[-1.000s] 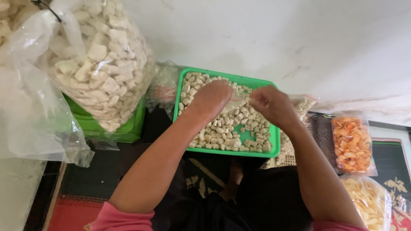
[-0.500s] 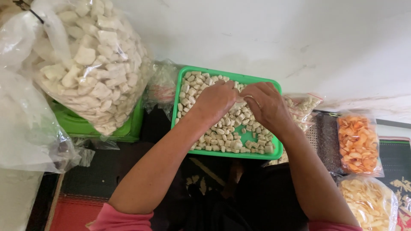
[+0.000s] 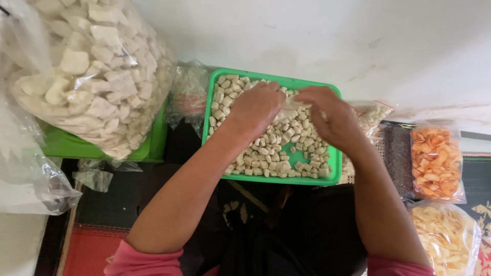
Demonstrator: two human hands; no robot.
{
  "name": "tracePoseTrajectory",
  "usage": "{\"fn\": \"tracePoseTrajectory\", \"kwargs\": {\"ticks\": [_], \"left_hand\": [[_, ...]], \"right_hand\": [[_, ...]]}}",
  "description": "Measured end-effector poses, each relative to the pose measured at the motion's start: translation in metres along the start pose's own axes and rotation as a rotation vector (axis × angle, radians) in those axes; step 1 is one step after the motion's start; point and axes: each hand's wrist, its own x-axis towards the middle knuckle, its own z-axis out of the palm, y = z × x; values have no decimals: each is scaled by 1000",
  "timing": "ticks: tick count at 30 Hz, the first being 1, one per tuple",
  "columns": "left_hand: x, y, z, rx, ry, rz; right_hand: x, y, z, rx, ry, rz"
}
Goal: Packaging small snack pieces into individual plastic bags from a tray.
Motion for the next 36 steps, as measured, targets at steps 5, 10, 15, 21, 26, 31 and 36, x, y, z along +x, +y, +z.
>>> {"fn": "tracePoseTrajectory", "kwargs": {"ticks": [5,10,15,21,26,31,36], "left_hand": [[-1,-11,-18,-31,-5,-7],[1,-15,-14,-11,-10,-26],[0,-16,-21,-40,-69,-27],[-8,-13,-33,-30,-71,-29],[-7,-15,-23,-52,-71,-29],[-12,-4,-19,-17,-59,-3],[-11,9,-25,-19,-102,84]], "right_hand": [[-20,-8,-4,-194,-369,316],[-37,-5,49,-256,-924,467],[-59,22,84,-429,-900,305],[-60,69,89,-465,-794,299],[-21,14,34,-254,-462,326],[-23,30,14,-131,123,105],[-17,18,23,6,315,-68]]}}
